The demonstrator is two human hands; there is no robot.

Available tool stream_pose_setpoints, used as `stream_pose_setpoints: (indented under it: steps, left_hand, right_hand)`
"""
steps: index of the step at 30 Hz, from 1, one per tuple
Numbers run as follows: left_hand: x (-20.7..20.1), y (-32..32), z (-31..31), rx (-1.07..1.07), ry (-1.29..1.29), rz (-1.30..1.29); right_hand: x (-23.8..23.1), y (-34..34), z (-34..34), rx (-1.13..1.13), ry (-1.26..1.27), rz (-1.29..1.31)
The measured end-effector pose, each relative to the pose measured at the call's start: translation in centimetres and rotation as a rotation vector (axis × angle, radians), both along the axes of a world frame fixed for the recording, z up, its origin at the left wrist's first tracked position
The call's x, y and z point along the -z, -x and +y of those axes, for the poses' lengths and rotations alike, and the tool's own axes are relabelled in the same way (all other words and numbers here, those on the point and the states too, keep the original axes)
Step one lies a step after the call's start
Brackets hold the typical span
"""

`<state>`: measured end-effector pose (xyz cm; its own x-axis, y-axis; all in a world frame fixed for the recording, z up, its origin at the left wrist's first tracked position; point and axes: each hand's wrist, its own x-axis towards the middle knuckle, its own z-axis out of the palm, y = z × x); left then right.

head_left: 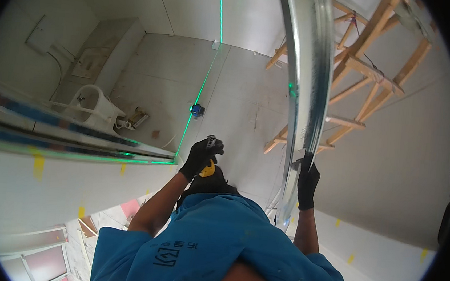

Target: The person walks through a cluttered construction room, picks up a long metal profile, and uses a laser level to align it against a wall. They then apply adhesive to the profile using a caulking gun and prepare to install it.

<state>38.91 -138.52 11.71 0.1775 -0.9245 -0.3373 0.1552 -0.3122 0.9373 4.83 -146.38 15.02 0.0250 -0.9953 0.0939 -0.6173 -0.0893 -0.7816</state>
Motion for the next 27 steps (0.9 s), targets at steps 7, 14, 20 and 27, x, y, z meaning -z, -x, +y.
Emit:
stream_pose_setpoints:
  steps: [7,14,20,27]
  left_hand:
    - [6.9,-6.4,-9.7,-0.085,0.027,-0.178]
    - [1.9,-12.2,-20.6,-0.074,-0.028,-0.079]
    - [1.5,-17.1,-29.8,-0.152,-0.065,-0.049]
    - [0.0,-20.7,-36.8,-0.385,-0.147,-0.132]
  right_hand:
    - [-1.0,-7.0,-16.3,-0.003,0.138,-0.131]
    - [-4.8,-15.8,-31.2,0.084,0.292,-0.237]
    - [-5.7,-22.2,-44.5,0.048,0.356,-0.494]
    - [-5.9,-31.0,-57.2,-0.136,0.461,-0.575]
